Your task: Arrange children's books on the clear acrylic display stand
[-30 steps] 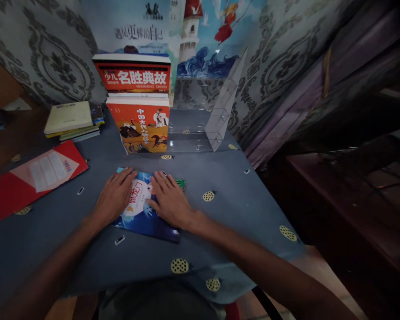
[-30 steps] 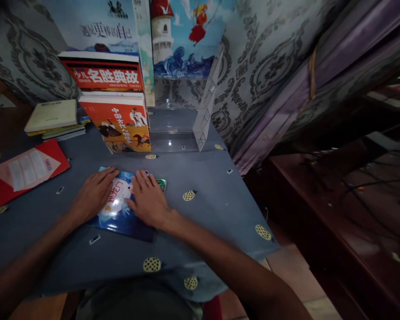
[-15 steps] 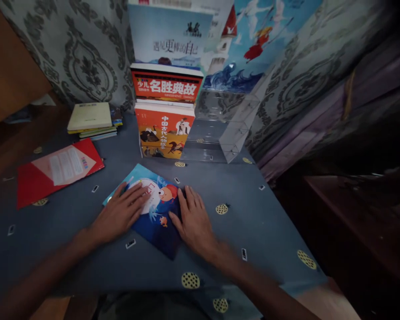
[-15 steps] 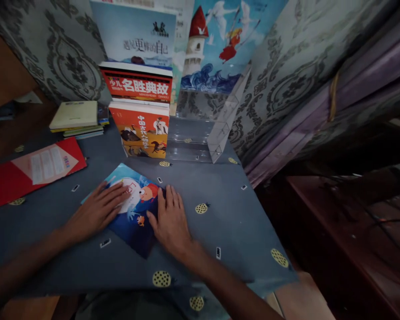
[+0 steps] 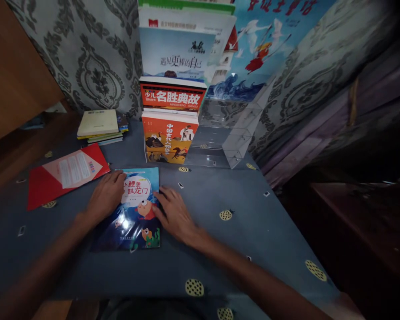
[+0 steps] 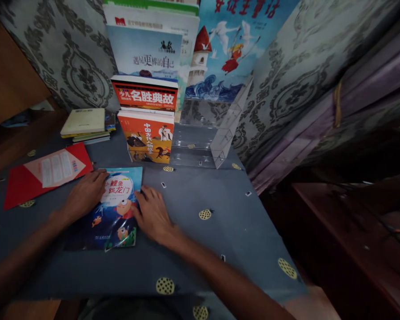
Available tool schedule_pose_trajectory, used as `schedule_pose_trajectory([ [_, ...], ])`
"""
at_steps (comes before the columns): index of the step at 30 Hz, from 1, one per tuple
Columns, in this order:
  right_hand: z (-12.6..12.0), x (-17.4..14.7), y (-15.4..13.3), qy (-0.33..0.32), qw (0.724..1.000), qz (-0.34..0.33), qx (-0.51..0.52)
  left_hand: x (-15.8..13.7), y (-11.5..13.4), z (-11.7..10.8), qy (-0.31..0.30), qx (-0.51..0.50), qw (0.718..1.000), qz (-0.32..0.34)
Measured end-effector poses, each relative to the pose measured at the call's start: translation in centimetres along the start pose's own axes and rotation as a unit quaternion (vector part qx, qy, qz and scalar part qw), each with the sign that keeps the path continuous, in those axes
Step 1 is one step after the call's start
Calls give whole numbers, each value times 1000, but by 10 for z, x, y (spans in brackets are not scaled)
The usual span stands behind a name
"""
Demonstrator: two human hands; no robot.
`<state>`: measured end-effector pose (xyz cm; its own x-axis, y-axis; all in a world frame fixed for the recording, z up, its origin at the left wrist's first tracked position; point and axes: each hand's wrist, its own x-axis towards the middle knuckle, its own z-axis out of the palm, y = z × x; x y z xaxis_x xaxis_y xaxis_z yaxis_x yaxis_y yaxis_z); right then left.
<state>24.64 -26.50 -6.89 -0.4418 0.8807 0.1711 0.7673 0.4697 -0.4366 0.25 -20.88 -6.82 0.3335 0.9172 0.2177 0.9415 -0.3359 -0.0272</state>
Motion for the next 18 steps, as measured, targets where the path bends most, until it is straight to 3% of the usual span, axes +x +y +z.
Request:
schedule_pose_trajectory([
  [3,7,36,7,-16,999,22,-30,2,7,4,4,-15,1000,-15],
  [8,12,75,16,-13,997,56,-47,-1,-1,16,40,-74,996,-25],
  [13,17,80,19,21,995,71,-63,2,-4,19,53,-75,996,-17],
  [18,22,78,20,38,995,62,-73,22,18,15,21,-35,999,-21],
])
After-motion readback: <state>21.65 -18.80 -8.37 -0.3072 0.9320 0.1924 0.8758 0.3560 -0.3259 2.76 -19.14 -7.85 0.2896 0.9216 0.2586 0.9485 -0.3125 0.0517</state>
